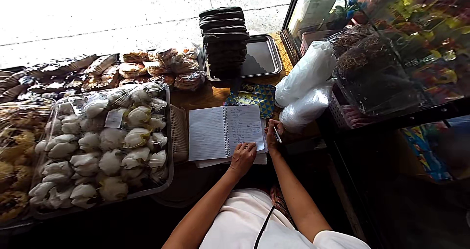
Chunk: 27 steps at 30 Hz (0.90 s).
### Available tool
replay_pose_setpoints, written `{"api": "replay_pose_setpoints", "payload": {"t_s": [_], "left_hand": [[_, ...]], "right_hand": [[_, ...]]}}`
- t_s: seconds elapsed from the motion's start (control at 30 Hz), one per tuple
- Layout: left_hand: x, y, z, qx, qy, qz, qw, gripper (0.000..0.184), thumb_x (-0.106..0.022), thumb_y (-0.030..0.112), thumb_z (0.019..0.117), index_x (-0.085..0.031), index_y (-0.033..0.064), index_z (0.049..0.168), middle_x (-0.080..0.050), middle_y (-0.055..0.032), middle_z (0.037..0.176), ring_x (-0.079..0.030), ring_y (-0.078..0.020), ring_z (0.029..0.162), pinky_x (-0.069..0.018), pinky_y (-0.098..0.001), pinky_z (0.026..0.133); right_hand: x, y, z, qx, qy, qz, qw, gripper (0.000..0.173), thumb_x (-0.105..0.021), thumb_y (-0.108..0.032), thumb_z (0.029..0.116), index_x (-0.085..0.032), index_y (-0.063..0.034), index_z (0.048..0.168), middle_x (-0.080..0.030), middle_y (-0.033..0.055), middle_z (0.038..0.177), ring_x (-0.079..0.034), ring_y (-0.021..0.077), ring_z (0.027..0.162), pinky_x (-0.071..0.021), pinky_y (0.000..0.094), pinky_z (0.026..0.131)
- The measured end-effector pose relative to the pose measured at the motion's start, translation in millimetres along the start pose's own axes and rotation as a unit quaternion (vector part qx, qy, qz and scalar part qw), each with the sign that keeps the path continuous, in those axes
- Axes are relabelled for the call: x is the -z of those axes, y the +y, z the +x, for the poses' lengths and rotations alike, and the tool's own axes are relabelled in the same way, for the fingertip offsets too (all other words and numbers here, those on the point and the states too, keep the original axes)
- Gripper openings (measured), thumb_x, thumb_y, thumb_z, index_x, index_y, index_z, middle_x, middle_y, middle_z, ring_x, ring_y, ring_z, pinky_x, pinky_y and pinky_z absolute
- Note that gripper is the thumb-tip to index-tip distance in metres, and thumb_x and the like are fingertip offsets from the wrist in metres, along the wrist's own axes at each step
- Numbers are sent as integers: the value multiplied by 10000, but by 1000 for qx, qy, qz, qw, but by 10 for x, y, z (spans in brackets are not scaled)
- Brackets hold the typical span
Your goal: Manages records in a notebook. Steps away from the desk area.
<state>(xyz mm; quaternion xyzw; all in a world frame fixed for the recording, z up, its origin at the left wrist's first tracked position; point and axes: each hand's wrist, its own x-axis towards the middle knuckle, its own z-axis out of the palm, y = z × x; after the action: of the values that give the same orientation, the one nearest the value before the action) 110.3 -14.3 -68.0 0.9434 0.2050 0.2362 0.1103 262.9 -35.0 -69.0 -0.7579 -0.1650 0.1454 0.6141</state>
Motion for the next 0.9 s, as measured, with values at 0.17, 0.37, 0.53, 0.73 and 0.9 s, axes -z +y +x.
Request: {"api": "replay_pose_setpoints", "payload": {"t_s": [0.17, 0.37, 0.53, 0.73, 0.9], "left_hand": [[-20, -2, -45, 4, 11, -3, 1000, 193, -627, 38, 909, -798, 40, 999, -773, -93, 1115, -746, -280, 980, -575, -427, 866], [-42, -24, -76, 3, 17, -14, 1000, 219, -608, 36, 918, -797, 51, 1028, -768, -83, 1140, -739, -270, 1007, -565, -418, 897], [-22, -22, -77, 13, 2, -35, 999, 230, -589, 48, 933, -789, 41, 1048, -759, -96, 1163, -732, -282, 1037, -556, -443, 924], [-26, -30, -76, 11, 1, -30, 999, 227, -592, 55, 932, -789, 44, 1043, -761, -93, 1154, -732, -283, 1033, -557, -444, 911], [-19, -25, -79, 13, -1, -27, 1000, 224, -596, 58, 935, -790, 47, 1048, -759, -90, 1162, -731, -279, 1037, -555, -444, 910]], "right_hand": [[-9, 27, 5, 10, 6, -7, 1000, 270, -547, -177, 1053, -644, 68, 1114, -659, 153, 929, -670, 164, 721, -595, 318, 711], [-17, 73, 23, 26, 6, -17, 1000, 258, -562, -173, 1039, -662, 59, 1093, -653, 163, 960, -675, 180, 739, -598, 324, 723], [5, 67, 25, 40, -8, -36, 999, 255, -570, -156, 1035, -660, 69, 1113, -664, 174, 966, -672, 195, 755, -592, 348, 738], [-17, 95, 34, 51, -1, -32, 998, 229, -585, -130, 1019, -663, 73, 1090, -659, 159, 937, -661, 167, 730, -588, 316, 719], [-16, 100, 38, 50, -5, -35, 998, 230, -597, -130, 1016, -665, 75, 1096, -659, 174, 970, -670, 178, 736, -594, 317, 721]]}}
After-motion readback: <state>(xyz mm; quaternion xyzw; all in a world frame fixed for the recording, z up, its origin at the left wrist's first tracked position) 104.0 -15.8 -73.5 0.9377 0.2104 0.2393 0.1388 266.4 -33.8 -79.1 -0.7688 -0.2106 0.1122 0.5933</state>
